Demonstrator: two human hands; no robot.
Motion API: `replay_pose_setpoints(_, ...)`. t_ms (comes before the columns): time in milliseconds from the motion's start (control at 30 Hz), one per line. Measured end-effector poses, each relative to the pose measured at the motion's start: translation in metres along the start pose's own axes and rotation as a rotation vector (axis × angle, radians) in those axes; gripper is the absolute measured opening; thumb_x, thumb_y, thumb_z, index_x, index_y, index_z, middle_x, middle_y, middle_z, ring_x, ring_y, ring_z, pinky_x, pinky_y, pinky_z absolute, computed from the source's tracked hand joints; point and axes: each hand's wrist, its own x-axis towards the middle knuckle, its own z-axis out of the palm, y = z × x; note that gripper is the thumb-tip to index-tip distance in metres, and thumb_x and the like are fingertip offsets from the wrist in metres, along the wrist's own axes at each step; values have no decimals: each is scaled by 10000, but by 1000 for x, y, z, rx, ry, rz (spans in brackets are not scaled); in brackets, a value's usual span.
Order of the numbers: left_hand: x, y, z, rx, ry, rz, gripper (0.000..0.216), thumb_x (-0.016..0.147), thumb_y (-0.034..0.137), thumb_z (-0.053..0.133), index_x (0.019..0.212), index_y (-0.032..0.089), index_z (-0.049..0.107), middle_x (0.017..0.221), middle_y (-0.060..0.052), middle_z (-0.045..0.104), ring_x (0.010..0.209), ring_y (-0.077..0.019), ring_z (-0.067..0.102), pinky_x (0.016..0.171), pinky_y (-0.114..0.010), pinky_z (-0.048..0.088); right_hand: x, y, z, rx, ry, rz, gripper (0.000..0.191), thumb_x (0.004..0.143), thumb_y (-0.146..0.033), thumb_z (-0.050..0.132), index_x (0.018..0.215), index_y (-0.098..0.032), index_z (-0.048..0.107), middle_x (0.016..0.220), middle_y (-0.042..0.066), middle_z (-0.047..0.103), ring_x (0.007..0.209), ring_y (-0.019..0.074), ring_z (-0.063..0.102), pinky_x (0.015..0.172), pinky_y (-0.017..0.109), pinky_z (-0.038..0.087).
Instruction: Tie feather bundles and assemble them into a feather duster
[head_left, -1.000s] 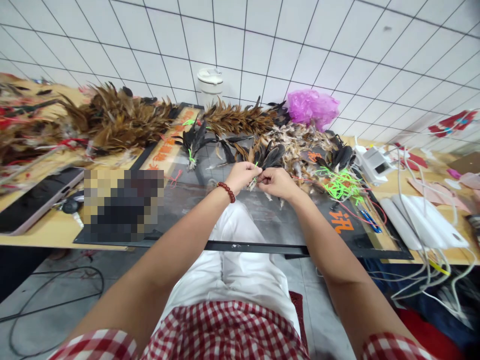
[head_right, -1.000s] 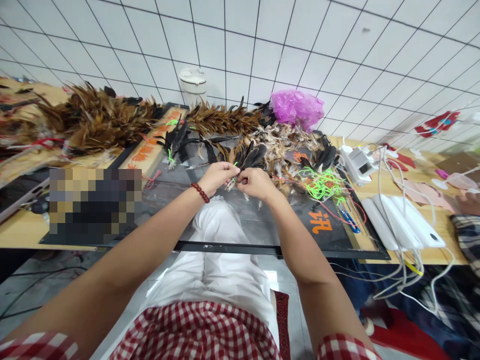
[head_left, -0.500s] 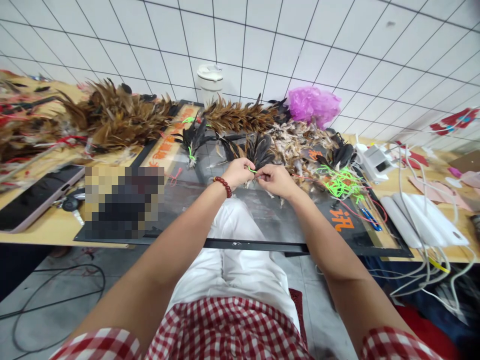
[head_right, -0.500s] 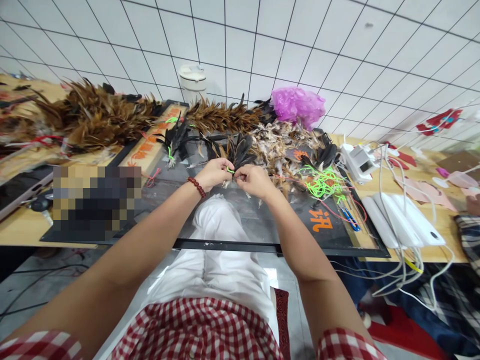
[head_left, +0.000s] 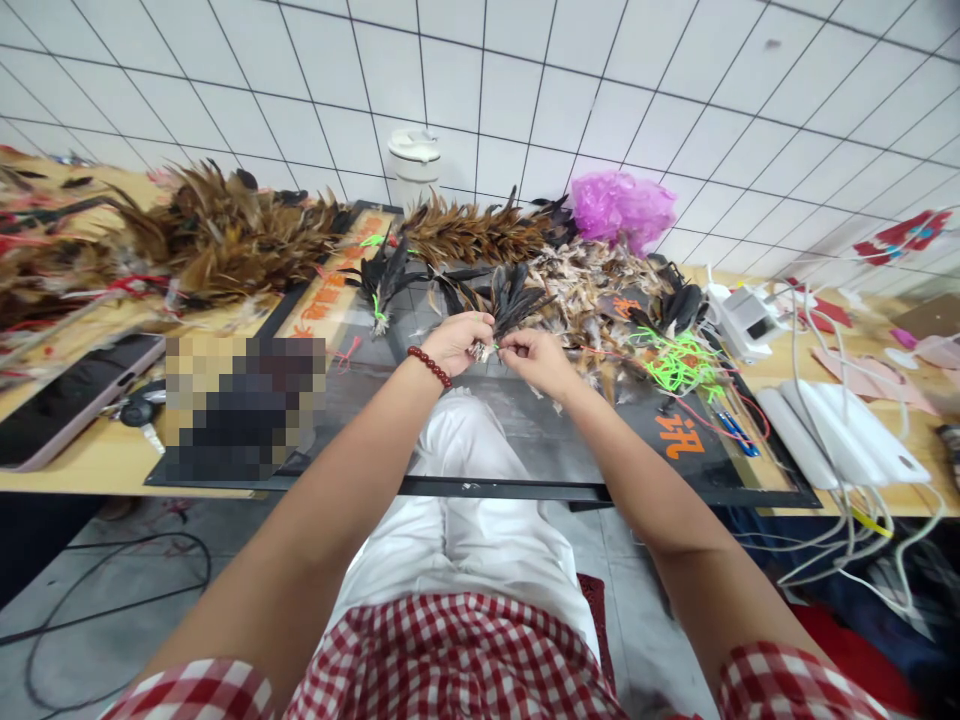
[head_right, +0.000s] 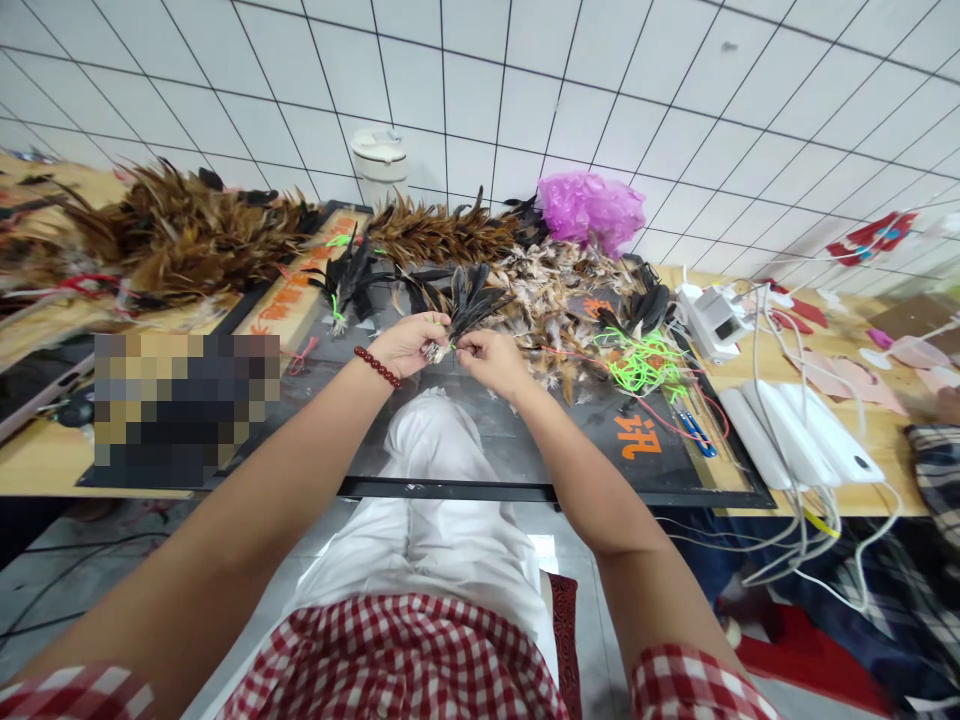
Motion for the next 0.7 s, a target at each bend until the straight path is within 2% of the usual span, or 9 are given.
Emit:
replay_pose_setpoints(167, -1, 0, 1, -36, -46, -19, 314, 453, -21, 468, 704, 163, 511, 434, 64, 447, 352, -65, 395, 375, -190, 265, 0, -7, 1, 147, -23, 109, 215, 750, -323, 549, 685, -139, 639, 555, -31, 506, 513, 80, 393, 520, 215, 310)
replay_pose_setpoints(367, -1, 1, 2, -64, -24, -33, 319, 449, -21, 463, 703, 171, 493, 439, 67, 438, 361, -66, 393, 376, -188, 253, 0, -11, -2, 259, -2, 186, 242, 694, -363, 602, 742, -132, 652, 609, -16, 555, 526, 82, 415, 516, 211, 325)
replay_pose_setpoints(500, 0, 0, 1, -96, -41, -23, 328, 446, -16, 479, 716, 169, 502, 456, 68, 450, 375, -68, 410, 385, -186, 271, 2, -9, 0, 246, 33, 164, 221, 733, -330, 538, 697, -140, 645, 596, -8, 559, 535, 93, 435, 536, 220, 344)
replay_pose_setpoints(600, 1, -3, 2, -101, -41, -21, 331, 449, -11, 485, 726, 168, 503, 469, 64, 463, 387, -73, 427, 399, -191, 288, 1, -9, -1, 179, 70, 185, 149, 704, -249, 531, 669, -151, 638, 586, -14, 562, 526, 96, 449, 542, 226, 352)
replay_pose_setpoints(700, 1, -6, 5, -79, 29, 36, 343, 452, -19, 483, 738, 170, 489, 471, 71, 449, 384, -70, 414, 401, -199, 271, -1, -11, -2, 53, 179, 111, 108, 695, -205, 531, 659, -169, 627, 605, -3, 564, 569, 119, 488, 574, 243, 375)
